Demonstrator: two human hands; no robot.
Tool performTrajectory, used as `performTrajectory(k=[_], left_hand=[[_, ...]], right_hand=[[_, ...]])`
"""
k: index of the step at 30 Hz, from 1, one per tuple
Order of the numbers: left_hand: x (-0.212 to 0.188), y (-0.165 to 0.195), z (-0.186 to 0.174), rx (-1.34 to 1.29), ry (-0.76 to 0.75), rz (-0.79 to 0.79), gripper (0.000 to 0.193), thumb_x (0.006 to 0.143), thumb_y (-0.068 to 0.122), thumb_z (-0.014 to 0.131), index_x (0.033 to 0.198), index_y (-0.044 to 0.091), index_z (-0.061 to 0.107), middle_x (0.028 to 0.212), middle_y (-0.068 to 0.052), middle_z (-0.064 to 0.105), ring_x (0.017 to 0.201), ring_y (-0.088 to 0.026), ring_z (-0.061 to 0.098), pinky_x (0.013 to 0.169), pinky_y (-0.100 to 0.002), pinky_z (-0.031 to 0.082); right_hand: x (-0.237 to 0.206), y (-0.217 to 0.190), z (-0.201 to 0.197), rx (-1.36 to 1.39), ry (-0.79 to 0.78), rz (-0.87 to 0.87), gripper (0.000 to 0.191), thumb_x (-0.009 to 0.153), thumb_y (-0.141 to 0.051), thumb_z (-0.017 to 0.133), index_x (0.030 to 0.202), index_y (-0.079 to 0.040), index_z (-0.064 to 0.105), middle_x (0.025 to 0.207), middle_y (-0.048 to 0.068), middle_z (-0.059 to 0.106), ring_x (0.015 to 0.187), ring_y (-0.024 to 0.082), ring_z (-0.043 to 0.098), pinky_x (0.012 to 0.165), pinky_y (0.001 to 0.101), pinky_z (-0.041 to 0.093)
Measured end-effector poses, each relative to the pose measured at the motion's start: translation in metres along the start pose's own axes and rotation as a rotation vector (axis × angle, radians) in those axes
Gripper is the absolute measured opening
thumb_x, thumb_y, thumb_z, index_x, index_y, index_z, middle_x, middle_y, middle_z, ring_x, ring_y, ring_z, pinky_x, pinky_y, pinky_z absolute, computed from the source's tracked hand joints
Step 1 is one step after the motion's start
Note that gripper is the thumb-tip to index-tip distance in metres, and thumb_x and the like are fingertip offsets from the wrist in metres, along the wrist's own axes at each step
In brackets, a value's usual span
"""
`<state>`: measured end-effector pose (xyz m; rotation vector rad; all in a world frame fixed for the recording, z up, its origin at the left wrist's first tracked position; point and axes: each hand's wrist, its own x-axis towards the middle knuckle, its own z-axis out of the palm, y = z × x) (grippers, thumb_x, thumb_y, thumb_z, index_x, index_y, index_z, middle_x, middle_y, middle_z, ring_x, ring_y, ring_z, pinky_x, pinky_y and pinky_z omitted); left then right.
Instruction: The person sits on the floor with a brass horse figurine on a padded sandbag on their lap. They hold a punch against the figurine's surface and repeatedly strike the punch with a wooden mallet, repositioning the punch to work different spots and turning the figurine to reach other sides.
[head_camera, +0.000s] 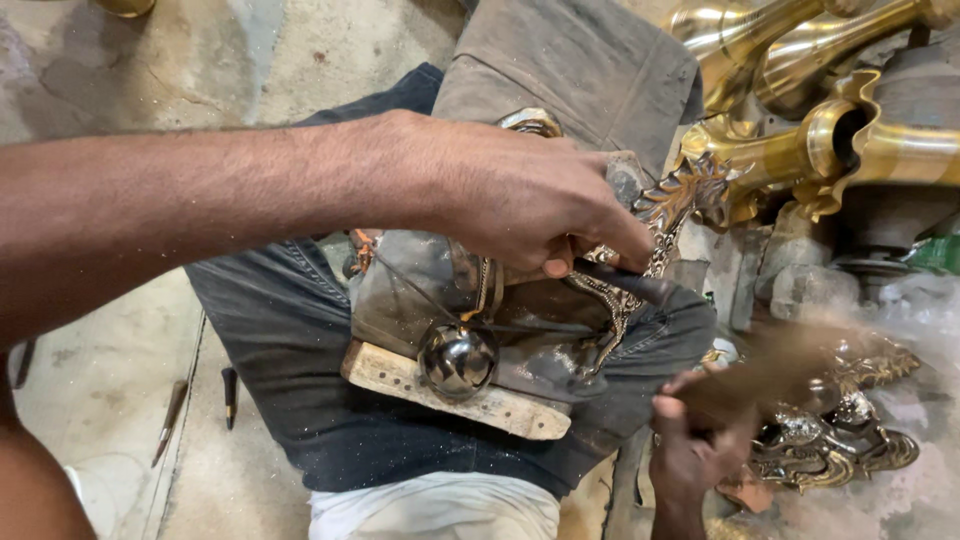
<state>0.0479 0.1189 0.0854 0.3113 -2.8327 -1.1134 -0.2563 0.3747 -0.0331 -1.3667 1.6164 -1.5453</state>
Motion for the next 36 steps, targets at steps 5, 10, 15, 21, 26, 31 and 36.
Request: performTrajectory(k=[5, 10, 15, 21, 26, 31, 36], left_hand=[[0.000, 0.002, -0.002, 0.010, 0.017, 0.005, 0.025, 0.085, 0.004, 0.065, 0.107, 0.015, 0.063, 0.062, -0.002, 0.062, 0.058, -0.017, 0.064, 0.044, -0.043, 0.049], [0.001, 0.003, 0.000, -0.002, 0.008, -0.012, 0.020, 0.089, 0.003, 0.063, 0.107, 0.012, 0.063, 0.062, -0.002, 0.064, 0.059, -0.016, 0.064, 0.045, -0.045, 0.047], [-0.001, 0.003, -0.001, -0.032, -0.020, -0.021, 0.028, 0.093, 0.004, 0.059, 0.116, 0.018, 0.063, 0.063, 0.000, 0.064, 0.057, -0.016, 0.065, 0.046, -0.041, 0.051], [-0.005, 0.004, -0.004, -0.052, -0.005, -0.056, 0.029, 0.090, 0.005, 0.062, 0.117, 0.016, 0.062, 0.062, -0.002, 0.066, 0.058, -0.017, 0.065, 0.049, -0.046, 0.049], [-0.005, 0.002, -0.001, -0.048, 0.037, -0.019, 0.037, 0.086, 0.003, 0.065, 0.119, 0.018, 0.061, 0.062, -0.003, 0.066, 0.060, -0.017, 0.067, 0.050, -0.048, 0.048], [0.000, 0.000, 0.001, -0.035, 0.051, 0.060, 0.030, 0.086, 0.002, 0.065, 0.114, 0.015, 0.063, 0.066, -0.001, 0.066, 0.065, -0.017, 0.067, 0.052, -0.046, 0.049], [-0.002, 0.002, -0.002, -0.024, 0.009, -0.010, 0.021, 0.087, 0.003, 0.065, 0.106, 0.012, 0.063, 0.063, -0.001, 0.065, 0.061, -0.016, 0.067, 0.050, -0.045, 0.050]], right_hand=[[0.001, -0.006, 0.001, -0.534, -0.147, -0.012, 0.051, 0.088, -0.015, 0.083, 0.132, -0.005, 0.059, 0.092, 0.002, 0.065, 0.072, 0.010, 0.055, 0.068, 0.0245, 0.046], [0.003, -0.015, 0.012, -0.047, -0.108, 0.009, 0.051, 0.092, -0.019, 0.080, 0.134, -0.010, 0.052, 0.101, 0.006, 0.065, 0.086, 0.017, 0.062, 0.078, 0.0329, 0.057], [0.001, -0.007, 0.013, 0.104, -0.103, 0.051, 0.045, 0.103, -0.011, 0.070, 0.142, -0.003, 0.049, 0.097, 0.015, 0.060, 0.085, 0.022, 0.061, 0.071, 0.0366, 0.055], [0.002, 0.009, 0.007, 0.388, -0.085, -0.014, 0.047, 0.103, -0.009, 0.071, 0.143, -0.005, 0.046, 0.099, 0.012, 0.062, 0.088, 0.020, 0.065, 0.081, 0.0374, 0.059], [0.011, 0.002, 0.011, -0.442, -0.136, -0.086, 0.050, 0.090, -0.009, 0.077, 0.132, -0.006, 0.050, 0.092, 0.013, 0.063, 0.078, 0.023, 0.061, 0.070, 0.0377, 0.054], [0.010, -0.004, 0.018, -0.032, -0.129, -0.043, 0.048, 0.097, -0.014, 0.078, 0.135, -0.009, 0.050, 0.100, 0.007, 0.064, 0.087, 0.017, 0.064, 0.079, 0.0327, 0.058], [0.003, 0.006, 0.007, 0.046, -0.050, -0.043, 0.042, 0.097, -0.017, 0.080, 0.132, -0.011, 0.058, 0.100, 0.002, 0.065, 0.091, 0.012, 0.063, 0.081, 0.0277, 0.057]])
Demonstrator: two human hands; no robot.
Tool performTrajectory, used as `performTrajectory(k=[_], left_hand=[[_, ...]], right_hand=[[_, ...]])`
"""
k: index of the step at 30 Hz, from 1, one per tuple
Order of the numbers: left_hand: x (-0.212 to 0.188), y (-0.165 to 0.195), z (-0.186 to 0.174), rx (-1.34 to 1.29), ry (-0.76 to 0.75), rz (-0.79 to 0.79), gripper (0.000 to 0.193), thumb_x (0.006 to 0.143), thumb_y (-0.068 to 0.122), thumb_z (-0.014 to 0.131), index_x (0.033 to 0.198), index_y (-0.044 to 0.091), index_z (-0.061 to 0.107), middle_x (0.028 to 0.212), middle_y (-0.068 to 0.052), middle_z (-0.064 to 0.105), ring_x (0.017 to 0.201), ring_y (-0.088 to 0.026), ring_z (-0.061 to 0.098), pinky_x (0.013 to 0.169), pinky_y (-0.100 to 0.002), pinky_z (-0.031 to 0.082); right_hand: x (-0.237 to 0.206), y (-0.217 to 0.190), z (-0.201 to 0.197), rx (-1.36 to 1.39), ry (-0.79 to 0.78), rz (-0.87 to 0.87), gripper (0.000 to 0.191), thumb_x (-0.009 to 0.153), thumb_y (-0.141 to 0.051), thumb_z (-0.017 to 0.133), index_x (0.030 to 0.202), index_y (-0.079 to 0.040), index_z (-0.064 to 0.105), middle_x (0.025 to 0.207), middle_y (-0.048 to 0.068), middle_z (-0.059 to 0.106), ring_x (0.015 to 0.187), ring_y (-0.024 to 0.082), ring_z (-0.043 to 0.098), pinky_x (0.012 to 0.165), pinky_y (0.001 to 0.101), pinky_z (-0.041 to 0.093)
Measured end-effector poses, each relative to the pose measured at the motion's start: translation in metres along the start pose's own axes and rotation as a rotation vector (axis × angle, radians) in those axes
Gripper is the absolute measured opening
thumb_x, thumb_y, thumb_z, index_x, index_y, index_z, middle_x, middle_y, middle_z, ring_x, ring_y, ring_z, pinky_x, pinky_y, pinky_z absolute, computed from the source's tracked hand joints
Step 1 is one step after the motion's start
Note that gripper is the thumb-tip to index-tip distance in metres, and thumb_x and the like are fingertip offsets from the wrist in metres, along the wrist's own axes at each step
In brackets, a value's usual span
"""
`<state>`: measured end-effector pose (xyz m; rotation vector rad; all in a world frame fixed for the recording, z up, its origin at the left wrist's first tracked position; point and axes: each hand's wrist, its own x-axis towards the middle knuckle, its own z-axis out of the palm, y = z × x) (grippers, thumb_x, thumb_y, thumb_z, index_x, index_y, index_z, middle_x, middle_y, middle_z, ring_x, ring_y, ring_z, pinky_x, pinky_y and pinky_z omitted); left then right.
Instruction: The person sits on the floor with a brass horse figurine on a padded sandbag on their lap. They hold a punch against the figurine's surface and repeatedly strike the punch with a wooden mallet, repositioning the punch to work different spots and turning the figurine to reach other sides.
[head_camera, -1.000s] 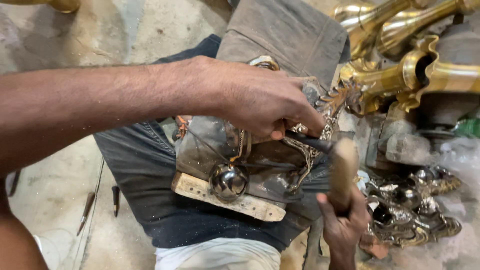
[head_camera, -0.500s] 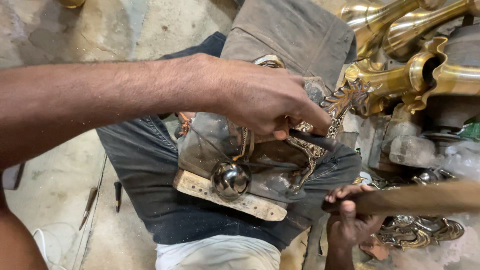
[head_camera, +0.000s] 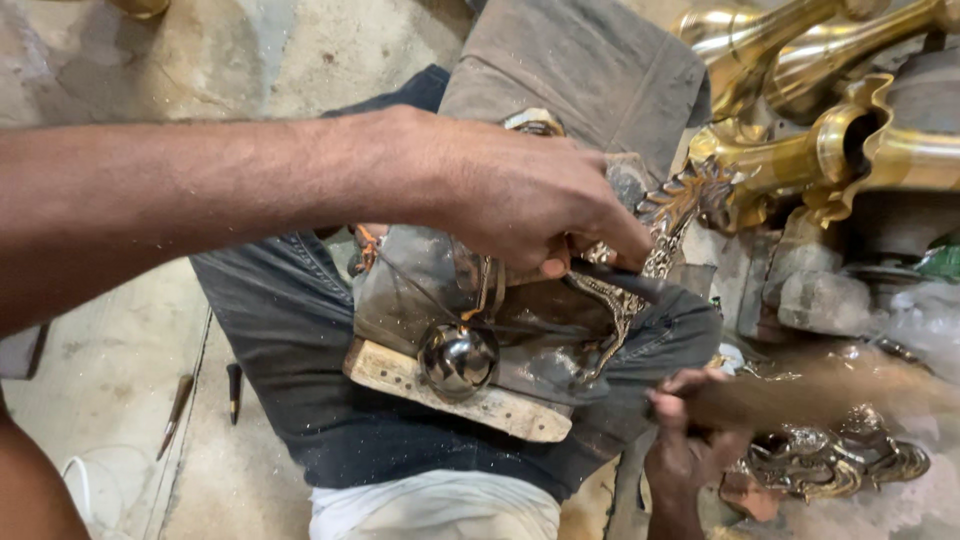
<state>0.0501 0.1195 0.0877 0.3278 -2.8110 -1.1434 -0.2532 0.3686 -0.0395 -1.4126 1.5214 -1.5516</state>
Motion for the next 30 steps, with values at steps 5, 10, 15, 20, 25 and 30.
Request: performTrajectory(k=[5, 10, 15, 20, 25, 30], left_hand=[[0.001, 0.005, -0.003, -0.002, -0.035, -0.009, 0.024, 0.088, 0.002, 0.063, 0.110, 0.013, 0.061, 0.062, -0.004, 0.065, 0.060, -0.016, 0.066, 0.052, -0.045, 0.050], [0.000, 0.006, -0.002, -0.097, -0.030, -0.091, 0.032, 0.091, 0.008, 0.063, 0.122, 0.019, 0.062, 0.069, 0.000, 0.067, 0.066, -0.014, 0.068, 0.057, -0.042, 0.054], [0.000, 0.004, -0.001, -0.024, 0.011, -0.008, 0.030, 0.088, 0.006, 0.066, 0.117, 0.013, 0.064, 0.068, -0.001, 0.070, 0.067, -0.014, 0.069, 0.059, -0.043, 0.054], [-0.002, 0.001, -0.002, -0.003, -0.101, -0.117, 0.017, 0.094, 0.009, 0.064, 0.111, 0.011, 0.065, 0.070, -0.003, 0.069, 0.065, -0.019, 0.068, 0.058, -0.045, 0.053], [-0.009, -0.001, -0.002, -0.099, 0.057, 0.016, 0.045, 0.083, 0.005, 0.069, 0.126, 0.016, 0.061, 0.069, -0.007, 0.070, 0.061, -0.020, 0.069, 0.056, -0.048, 0.048], [-0.007, -0.002, 0.000, -0.082, 0.061, -0.015, 0.046, 0.084, 0.006, 0.068, 0.127, 0.018, 0.061, 0.070, -0.007, 0.072, 0.062, -0.020, 0.071, 0.054, -0.047, 0.050]], right_hand=[[-0.004, 0.003, -0.002, -0.461, -0.067, 0.003, 0.044, 0.090, -0.015, 0.081, 0.125, -0.009, 0.056, 0.089, 0.003, 0.061, 0.073, 0.009, 0.056, 0.067, 0.0245, 0.048], [0.005, -0.009, 0.008, -0.102, -0.110, -0.028, 0.048, 0.095, -0.017, 0.079, 0.133, -0.012, 0.052, 0.096, 0.003, 0.065, 0.082, 0.014, 0.065, 0.076, 0.0308, 0.056], [0.007, -0.008, 0.007, 0.265, -0.048, 0.092, 0.052, 0.096, -0.015, 0.080, 0.136, -0.013, 0.048, 0.101, 0.002, 0.065, 0.090, 0.014, 0.064, 0.079, 0.0317, 0.059], [-0.005, -0.001, 0.000, -0.492, -0.154, 0.052, 0.051, 0.091, -0.011, 0.076, 0.135, -0.006, 0.050, 0.098, 0.011, 0.060, 0.085, 0.020, 0.058, 0.075, 0.0362, 0.051], [-0.010, 0.003, 0.004, 0.256, -0.080, 0.051, 0.048, 0.104, -0.013, 0.072, 0.144, -0.008, 0.044, 0.099, 0.013, 0.060, 0.088, 0.021, 0.061, 0.078, 0.0400, 0.055], [-0.001, 0.001, -0.001, 0.289, -0.054, 0.059, 0.048, 0.105, -0.009, 0.070, 0.146, -0.005, 0.045, 0.099, 0.012, 0.061, 0.087, 0.020, 0.061, 0.079, 0.0393, 0.055]])
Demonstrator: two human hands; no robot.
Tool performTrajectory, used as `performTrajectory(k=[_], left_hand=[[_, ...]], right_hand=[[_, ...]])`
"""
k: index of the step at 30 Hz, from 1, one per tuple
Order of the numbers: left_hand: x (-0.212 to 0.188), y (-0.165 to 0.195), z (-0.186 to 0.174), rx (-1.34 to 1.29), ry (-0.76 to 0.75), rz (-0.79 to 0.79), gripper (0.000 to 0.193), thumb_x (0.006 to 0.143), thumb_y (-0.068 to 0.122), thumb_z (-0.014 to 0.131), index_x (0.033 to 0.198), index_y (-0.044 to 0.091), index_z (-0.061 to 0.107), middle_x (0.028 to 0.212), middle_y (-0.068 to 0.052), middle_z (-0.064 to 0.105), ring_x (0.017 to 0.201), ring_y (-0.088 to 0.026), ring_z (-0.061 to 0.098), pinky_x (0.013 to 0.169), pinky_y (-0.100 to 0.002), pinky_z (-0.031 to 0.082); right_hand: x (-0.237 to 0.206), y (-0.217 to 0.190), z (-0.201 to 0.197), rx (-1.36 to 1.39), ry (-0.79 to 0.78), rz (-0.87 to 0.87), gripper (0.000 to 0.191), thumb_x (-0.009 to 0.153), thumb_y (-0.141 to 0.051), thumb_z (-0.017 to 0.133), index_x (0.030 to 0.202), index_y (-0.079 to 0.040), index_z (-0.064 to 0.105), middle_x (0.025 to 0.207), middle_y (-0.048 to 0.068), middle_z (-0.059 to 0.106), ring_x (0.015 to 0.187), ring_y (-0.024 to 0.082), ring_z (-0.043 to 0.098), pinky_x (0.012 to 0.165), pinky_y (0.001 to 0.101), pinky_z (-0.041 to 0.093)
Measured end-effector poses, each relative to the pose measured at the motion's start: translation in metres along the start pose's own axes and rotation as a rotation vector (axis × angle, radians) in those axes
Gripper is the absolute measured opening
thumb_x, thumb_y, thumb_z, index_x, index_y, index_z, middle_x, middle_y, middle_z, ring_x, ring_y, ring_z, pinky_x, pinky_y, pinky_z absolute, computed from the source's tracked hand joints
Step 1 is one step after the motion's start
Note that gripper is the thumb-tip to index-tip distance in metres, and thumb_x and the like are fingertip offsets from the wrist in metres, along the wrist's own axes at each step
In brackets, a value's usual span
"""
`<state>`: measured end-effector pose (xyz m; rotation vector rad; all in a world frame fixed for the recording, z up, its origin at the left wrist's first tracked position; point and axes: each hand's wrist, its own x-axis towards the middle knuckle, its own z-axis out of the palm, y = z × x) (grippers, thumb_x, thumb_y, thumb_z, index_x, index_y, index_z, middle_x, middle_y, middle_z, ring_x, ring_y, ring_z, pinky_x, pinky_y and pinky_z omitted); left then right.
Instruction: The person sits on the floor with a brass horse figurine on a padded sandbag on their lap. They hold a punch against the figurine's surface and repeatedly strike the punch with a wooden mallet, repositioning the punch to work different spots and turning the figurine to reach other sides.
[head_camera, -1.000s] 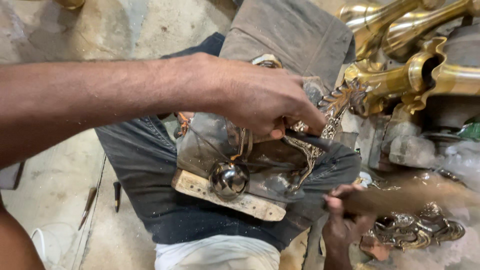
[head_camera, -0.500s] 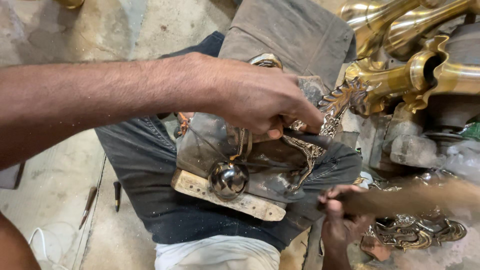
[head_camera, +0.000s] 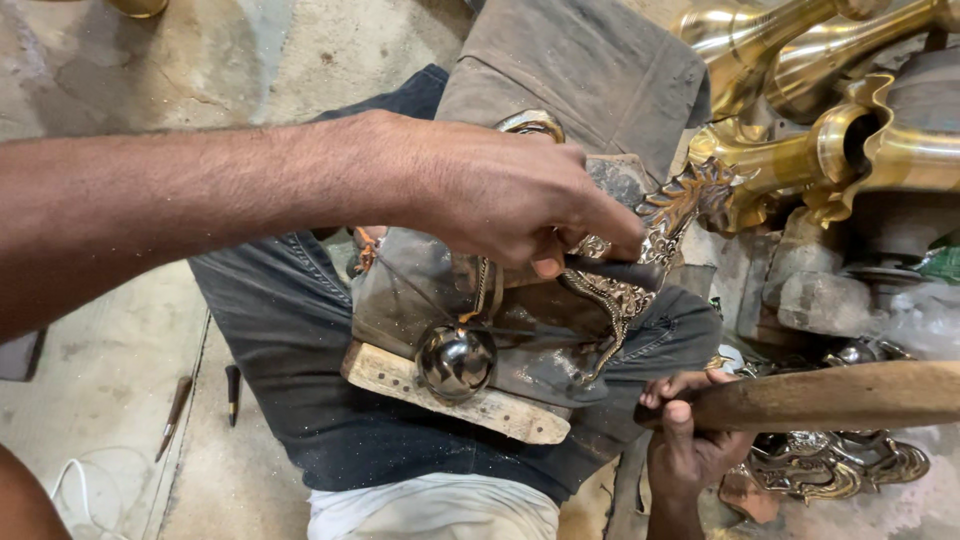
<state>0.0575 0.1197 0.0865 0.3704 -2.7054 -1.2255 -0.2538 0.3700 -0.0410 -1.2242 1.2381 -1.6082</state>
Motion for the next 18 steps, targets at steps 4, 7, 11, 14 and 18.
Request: performTrajectory(k=[4, 7, 11, 14, 18], left_hand=[[0.002, 0.002, 0.001, -0.002, -0.025, -0.053, 0.043, 0.087, 0.007, 0.066, 0.129, 0.020, 0.061, 0.071, -0.004, 0.073, 0.061, -0.016, 0.072, 0.053, -0.041, 0.054], [0.005, 0.007, 0.001, 0.019, -0.084, -0.141, 0.046, 0.091, 0.007, 0.063, 0.134, 0.023, 0.059, 0.075, -0.002, 0.073, 0.063, -0.014, 0.070, 0.055, -0.037, 0.056], [0.005, 0.012, -0.002, 0.049, -0.099, -0.138, 0.048, 0.086, 0.006, 0.065, 0.131, 0.021, 0.063, 0.076, -0.002, 0.073, 0.061, -0.014, 0.068, 0.052, -0.039, 0.056], [0.002, 0.011, -0.005, -0.038, -0.058, -0.065, 0.043, 0.083, 0.004, 0.067, 0.125, 0.017, 0.065, 0.073, -0.004, 0.074, 0.062, -0.015, 0.069, 0.056, -0.041, 0.053], [0.002, 0.009, -0.002, -0.018, -0.097, -0.200, 0.044, 0.089, 0.010, 0.065, 0.131, 0.021, 0.061, 0.076, -0.003, 0.073, 0.067, -0.015, 0.071, 0.060, -0.043, 0.054]], right_hand=[[0.006, -0.001, -0.001, -0.689, -0.114, -0.030, 0.038, 0.095, -0.003, 0.073, 0.127, -0.006, 0.054, 0.092, 0.011, 0.062, 0.076, 0.017, 0.060, 0.086, 0.0371, 0.052], [0.009, 0.002, 0.004, -0.421, -0.025, -0.036, 0.043, 0.092, -0.004, 0.075, 0.128, -0.006, 0.053, 0.099, 0.007, 0.064, 0.082, 0.014, 0.062, 0.078, 0.0301, 0.054], [0.013, -0.003, 0.007, -0.623, -0.167, 0.038, 0.045, 0.088, -0.005, 0.076, 0.126, -0.006, 0.052, 0.088, 0.006, 0.069, 0.074, 0.015, 0.068, 0.067, 0.0315, 0.057], [0.013, -0.010, 0.006, -0.521, -0.054, 0.064, 0.043, 0.090, -0.002, 0.074, 0.129, -0.005, 0.056, 0.090, 0.008, 0.065, 0.074, 0.016, 0.064, 0.060, 0.0313, 0.053], [0.014, -0.011, 0.008, -0.124, -0.086, 0.071, 0.040, 0.103, -0.006, 0.071, 0.138, -0.008, 0.052, 0.099, 0.008, 0.065, 0.086, 0.018, 0.066, 0.078, 0.0356, 0.060]])
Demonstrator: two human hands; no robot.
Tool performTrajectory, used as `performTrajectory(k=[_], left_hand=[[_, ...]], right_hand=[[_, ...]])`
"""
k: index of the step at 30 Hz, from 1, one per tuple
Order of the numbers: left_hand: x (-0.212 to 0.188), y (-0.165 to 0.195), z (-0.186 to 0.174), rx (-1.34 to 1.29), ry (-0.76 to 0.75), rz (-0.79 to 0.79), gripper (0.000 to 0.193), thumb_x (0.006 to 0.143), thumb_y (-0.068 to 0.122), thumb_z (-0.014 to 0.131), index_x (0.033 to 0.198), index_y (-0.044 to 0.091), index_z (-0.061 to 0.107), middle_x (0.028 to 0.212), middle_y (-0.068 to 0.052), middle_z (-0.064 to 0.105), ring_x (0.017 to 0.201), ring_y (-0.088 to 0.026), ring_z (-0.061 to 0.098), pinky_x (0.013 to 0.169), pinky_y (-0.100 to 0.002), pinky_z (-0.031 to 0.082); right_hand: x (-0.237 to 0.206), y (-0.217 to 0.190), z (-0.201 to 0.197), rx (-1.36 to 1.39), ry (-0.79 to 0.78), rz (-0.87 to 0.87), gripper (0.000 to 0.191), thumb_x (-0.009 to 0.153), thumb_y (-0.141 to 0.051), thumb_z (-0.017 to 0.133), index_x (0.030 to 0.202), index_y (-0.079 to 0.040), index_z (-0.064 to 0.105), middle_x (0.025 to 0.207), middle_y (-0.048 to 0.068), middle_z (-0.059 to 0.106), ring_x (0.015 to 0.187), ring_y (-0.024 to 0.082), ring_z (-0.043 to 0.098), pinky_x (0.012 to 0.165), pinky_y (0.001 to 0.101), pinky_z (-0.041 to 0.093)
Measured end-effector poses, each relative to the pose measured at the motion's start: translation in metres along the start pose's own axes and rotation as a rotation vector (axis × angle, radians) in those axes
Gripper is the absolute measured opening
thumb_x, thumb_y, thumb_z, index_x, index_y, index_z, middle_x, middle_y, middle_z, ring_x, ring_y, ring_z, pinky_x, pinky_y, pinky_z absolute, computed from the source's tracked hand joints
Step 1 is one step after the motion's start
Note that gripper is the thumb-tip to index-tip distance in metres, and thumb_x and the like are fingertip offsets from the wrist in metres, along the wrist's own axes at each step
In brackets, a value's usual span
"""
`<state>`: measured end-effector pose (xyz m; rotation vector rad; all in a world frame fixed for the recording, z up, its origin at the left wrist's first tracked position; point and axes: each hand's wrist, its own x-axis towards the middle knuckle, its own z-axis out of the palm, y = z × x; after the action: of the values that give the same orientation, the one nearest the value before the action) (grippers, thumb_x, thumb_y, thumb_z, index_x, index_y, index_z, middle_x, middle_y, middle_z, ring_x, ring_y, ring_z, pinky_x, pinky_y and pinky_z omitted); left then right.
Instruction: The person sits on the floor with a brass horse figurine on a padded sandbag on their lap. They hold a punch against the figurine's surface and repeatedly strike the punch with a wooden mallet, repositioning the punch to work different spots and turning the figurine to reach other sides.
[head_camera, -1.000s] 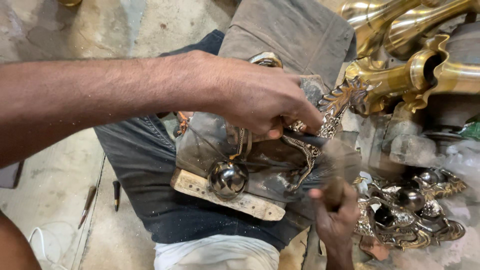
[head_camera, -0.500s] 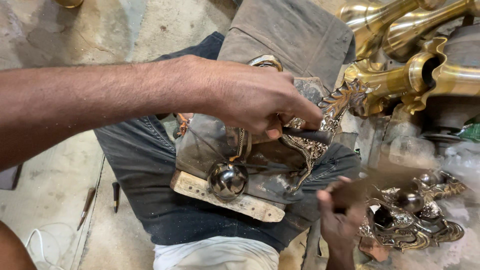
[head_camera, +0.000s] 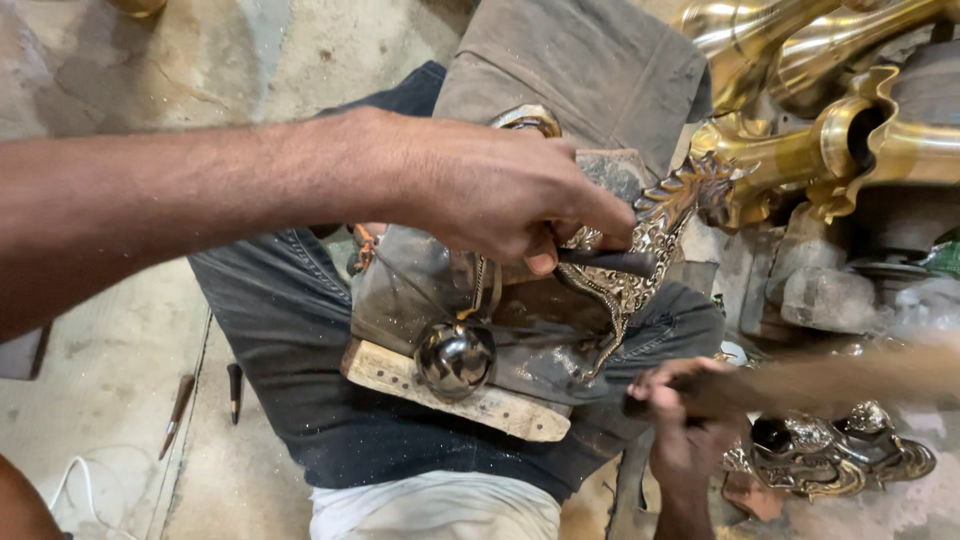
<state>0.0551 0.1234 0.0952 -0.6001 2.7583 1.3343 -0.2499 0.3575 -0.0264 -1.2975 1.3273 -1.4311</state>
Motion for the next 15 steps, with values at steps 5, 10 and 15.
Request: performTrajectory(k=[5, 10, 15], left_hand=[[0.000, -0.001, 0.000, -0.004, 0.055, 0.116, 0.046, 0.084, 0.010, 0.069, 0.130, 0.018, 0.063, 0.078, -0.003, 0.075, 0.068, -0.015, 0.072, 0.062, -0.043, 0.057], [0.002, -0.002, 0.001, 0.006, 0.026, 0.076, 0.045, 0.085, 0.013, 0.072, 0.129, 0.018, 0.063, 0.080, -0.003, 0.076, 0.072, -0.015, 0.073, 0.068, -0.041, 0.057], [0.005, -0.003, 0.005, -0.011, 0.017, 0.039, 0.040, 0.084, 0.014, 0.073, 0.123, 0.018, 0.066, 0.079, 0.000, 0.076, 0.069, -0.014, 0.072, 0.065, -0.040, 0.058]], right_hand=[[0.007, -0.003, 0.000, -0.229, 0.006, 0.005, 0.042, 0.092, -0.009, 0.078, 0.128, -0.006, 0.055, 0.093, 0.004, 0.066, 0.079, 0.013, 0.064, 0.070, 0.0288, 0.054], [0.003, -0.010, -0.002, -0.584, -0.072, 0.066, 0.038, 0.092, -0.010, 0.075, 0.124, -0.004, 0.056, 0.089, 0.001, 0.063, 0.074, 0.010, 0.059, 0.062, 0.0245, 0.048], [0.001, -0.013, -0.002, -0.346, 0.001, 0.203, 0.045, 0.091, -0.015, 0.075, 0.128, -0.006, 0.051, 0.093, 0.000, 0.062, 0.068, 0.008, 0.058, 0.055, 0.0217, 0.046]])
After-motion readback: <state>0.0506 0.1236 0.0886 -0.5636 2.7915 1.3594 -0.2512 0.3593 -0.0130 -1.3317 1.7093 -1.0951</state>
